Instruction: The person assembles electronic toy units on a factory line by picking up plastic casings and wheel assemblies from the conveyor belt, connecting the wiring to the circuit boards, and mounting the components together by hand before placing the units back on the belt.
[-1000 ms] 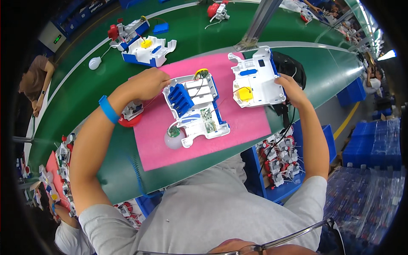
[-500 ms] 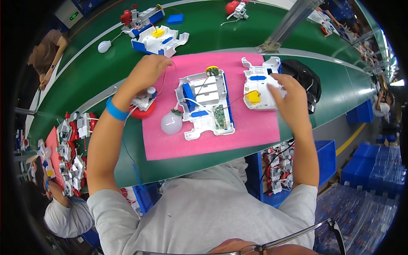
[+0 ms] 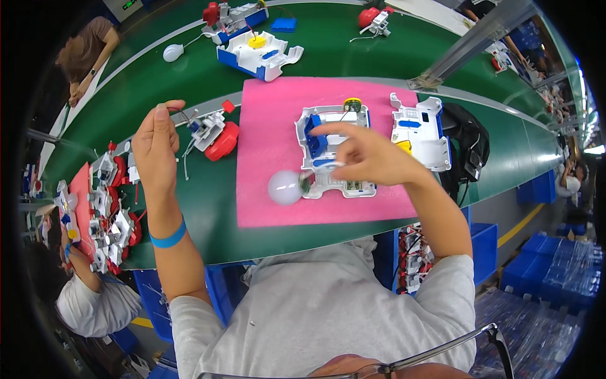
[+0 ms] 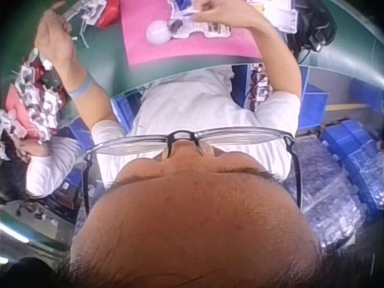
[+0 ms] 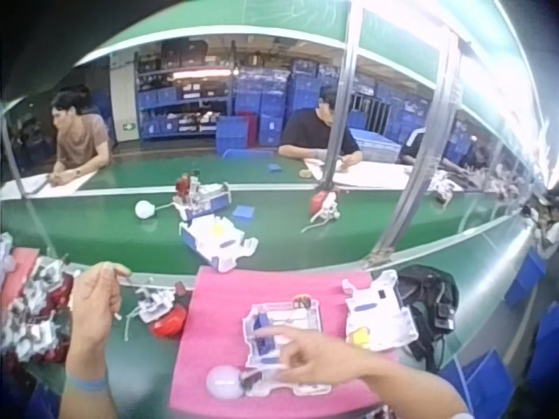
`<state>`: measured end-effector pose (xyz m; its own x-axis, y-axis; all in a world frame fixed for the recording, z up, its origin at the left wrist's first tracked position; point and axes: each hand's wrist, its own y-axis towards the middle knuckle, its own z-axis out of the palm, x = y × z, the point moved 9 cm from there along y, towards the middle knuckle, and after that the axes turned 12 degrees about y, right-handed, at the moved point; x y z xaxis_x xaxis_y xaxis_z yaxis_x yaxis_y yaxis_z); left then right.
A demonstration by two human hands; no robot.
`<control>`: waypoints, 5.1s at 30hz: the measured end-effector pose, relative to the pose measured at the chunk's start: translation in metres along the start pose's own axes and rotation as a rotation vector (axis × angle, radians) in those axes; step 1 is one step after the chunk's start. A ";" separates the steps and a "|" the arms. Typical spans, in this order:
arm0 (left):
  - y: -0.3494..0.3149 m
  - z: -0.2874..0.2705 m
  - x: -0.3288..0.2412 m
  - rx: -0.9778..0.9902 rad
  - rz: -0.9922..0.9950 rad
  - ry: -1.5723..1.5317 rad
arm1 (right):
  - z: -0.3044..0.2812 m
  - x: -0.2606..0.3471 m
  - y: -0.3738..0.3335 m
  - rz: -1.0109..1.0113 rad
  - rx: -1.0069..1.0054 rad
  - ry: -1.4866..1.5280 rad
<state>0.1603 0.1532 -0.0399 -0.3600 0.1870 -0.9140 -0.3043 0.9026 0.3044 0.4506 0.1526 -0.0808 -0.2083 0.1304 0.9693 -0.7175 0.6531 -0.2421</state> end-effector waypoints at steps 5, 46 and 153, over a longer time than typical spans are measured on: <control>-0.013 -0.003 -0.002 -0.006 0.039 0.240 | -0.062 -0.025 -0.054 -0.190 -0.249 0.250; -0.006 0.020 -0.075 0.087 0.128 0.062 | 0.031 0.017 -0.047 -0.454 -0.411 -0.606; -0.195 0.254 -0.054 0.498 1.194 0.804 | 0.014 -0.211 -0.480 0.275 -1.504 -0.588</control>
<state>0.4628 0.0656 -0.1176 -0.5917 0.7733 0.2277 0.7631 0.4462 0.4675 0.8294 -0.1986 -0.1698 -0.6745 0.3028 0.6733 0.5625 0.8015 0.2031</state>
